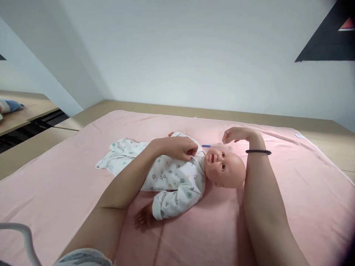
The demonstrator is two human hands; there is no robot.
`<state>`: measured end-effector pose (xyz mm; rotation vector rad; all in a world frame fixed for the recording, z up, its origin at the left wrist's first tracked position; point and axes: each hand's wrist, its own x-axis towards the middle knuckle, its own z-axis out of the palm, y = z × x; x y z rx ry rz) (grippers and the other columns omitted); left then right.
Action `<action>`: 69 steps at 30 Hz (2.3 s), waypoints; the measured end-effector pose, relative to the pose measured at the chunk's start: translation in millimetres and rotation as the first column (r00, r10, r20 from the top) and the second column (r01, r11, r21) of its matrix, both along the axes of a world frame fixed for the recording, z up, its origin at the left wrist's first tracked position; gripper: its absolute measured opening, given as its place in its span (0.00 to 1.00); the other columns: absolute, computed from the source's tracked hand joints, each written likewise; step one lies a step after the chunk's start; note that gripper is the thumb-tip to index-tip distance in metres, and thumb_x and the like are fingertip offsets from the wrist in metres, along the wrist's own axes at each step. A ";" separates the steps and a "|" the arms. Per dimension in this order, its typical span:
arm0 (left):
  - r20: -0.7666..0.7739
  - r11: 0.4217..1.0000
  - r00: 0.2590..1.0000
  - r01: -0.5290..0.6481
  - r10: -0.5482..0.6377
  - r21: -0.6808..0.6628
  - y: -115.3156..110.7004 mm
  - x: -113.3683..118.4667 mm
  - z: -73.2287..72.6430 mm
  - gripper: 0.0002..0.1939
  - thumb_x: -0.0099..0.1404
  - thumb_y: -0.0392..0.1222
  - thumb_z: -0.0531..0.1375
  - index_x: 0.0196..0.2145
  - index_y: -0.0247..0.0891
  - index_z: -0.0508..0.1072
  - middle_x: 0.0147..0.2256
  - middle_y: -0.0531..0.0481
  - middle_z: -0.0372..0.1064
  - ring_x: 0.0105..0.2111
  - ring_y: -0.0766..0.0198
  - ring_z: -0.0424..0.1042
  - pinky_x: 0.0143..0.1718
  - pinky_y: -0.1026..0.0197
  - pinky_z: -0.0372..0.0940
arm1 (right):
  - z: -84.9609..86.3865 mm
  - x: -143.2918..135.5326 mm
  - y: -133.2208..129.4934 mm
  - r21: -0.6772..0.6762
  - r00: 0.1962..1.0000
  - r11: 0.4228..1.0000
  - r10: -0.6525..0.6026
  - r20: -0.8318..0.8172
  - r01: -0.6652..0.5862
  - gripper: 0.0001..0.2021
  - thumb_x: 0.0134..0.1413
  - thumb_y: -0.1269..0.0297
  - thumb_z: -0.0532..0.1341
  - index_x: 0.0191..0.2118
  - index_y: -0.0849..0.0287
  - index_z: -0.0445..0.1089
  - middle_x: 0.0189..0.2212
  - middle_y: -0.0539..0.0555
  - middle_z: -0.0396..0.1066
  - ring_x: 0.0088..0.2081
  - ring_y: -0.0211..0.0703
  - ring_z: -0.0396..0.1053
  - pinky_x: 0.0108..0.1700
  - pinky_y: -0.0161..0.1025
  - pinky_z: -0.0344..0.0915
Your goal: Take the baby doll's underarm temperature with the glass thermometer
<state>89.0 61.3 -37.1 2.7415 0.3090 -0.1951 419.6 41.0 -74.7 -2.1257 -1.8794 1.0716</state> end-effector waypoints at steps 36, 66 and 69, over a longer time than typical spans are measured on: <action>0.641 0.913 0.764 -0.312 0.075 0.265 -24.5 -30.6 -81.6 0.05 0.69 0.40 0.54 0.39 0.39 0.68 0.42 0.46 0.74 0.45 0.58 0.72 0.53 0.52 0.60 | 47.5 -168.5 -47.9 0.195 0.810 0.867 0.317 0.494 -0.458 0.07 0.57 0.70 0.55 0.30 0.54 0.67 0.27 0.49 0.70 0.26 0.40 0.61 0.28 0.38 0.49; 0.287 0.989 0.948 -0.148 0.136 0.020 4.0 -76.3 -14.4 0.02 0.63 0.33 0.59 0.31 0.38 0.69 0.28 0.56 0.68 0.29 0.66 0.66 0.41 0.59 0.60 | 34.1 -216.3 -54.5 0.297 0.776 0.766 0.383 0.501 -0.570 0.11 0.61 0.72 0.55 0.26 0.57 0.62 0.23 0.49 0.65 0.23 0.37 0.52 0.27 0.39 0.45; 0.343 0.975 0.931 -0.179 0.126 0.128 4.0 -78.8 -12.9 0.02 0.63 0.35 0.60 0.31 0.39 0.71 0.30 0.56 0.72 0.30 0.67 0.67 0.47 0.57 0.58 | 35.3 -216.3 -54.3 0.330 0.803 0.770 0.367 0.470 -0.546 0.14 0.62 0.71 0.54 0.24 0.57 0.59 0.21 0.48 0.64 0.22 0.36 0.51 0.27 0.39 0.45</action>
